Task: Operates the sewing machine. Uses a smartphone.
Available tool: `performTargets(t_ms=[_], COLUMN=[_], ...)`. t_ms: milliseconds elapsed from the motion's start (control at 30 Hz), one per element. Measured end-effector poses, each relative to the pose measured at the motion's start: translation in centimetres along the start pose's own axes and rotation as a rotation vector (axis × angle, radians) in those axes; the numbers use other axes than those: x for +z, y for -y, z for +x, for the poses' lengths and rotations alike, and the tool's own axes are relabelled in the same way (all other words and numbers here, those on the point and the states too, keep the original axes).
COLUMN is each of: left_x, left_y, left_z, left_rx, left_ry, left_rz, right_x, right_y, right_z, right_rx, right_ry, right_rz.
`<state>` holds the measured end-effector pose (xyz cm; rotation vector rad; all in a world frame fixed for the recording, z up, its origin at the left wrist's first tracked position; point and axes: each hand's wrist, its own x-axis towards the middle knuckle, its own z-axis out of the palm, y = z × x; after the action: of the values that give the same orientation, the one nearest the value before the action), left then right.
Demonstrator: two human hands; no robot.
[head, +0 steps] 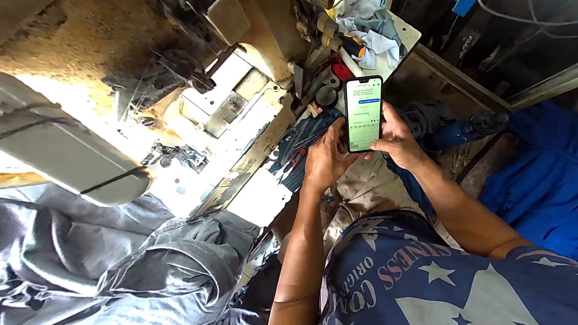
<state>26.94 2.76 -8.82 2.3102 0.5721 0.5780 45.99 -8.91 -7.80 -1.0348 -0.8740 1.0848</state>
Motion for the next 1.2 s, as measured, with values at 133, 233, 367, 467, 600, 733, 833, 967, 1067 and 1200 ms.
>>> performTargets(t_ms=[133,233,367,467,600,733,833,967,1067,1200], left_x=[-0.1,-0.2,-0.1,0.4,0.4,-0.1,0.1,0.4,0.1,0.1], left_y=[-0.2,-0.2,-0.1,0.7,0.6,-0.2,0.1,0.5,-0.1,0.0], left_z=[-0.2,-0.3,-0.1,0.6,0.5,-0.2,0.1,0.4,-0.1,-0.1], left_rx=[0.005,0.008,0.006,0.005,-0.007,0.001,-0.002,-0.015,-0.009,0.006], left_ry=[-0.002,-0.002,0.006,-0.007,-0.006,0.003,0.003,0.006,0.010,0.002], left_rz=[-0.001,-0.005,-0.006,-0.006,-0.005,0.004,0.002,0.003,0.011,0.008], right_x=[-0.1,-0.1,0.1,-0.2,-0.5,-0.6,-0.5,-0.1,0.1,0.0], right_y=[-0.1,-0.2,-0.3,-0.5,-0.4,-0.5,-0.6,-0.4,-0.5,-0.5], right_z=[-0.2,-0.2,-0.2,-0.2,-0.2,-0.2,-0.1,0.1,0.1,0.1], right_rx=[-0.004,-0.008,-0.008,-0.025,-0.026,-0.025,-0.028,-0.016,-0.009,-0.008], right_ry=[0.007,0.003,-0.022,0.003,0.023,0.029,0.011,-0.038,-0.083,-0.094], right_rz=[0.008,0.014,0.007,0.050,0.063,0.082,0.076,0.047,0.045,0.049])
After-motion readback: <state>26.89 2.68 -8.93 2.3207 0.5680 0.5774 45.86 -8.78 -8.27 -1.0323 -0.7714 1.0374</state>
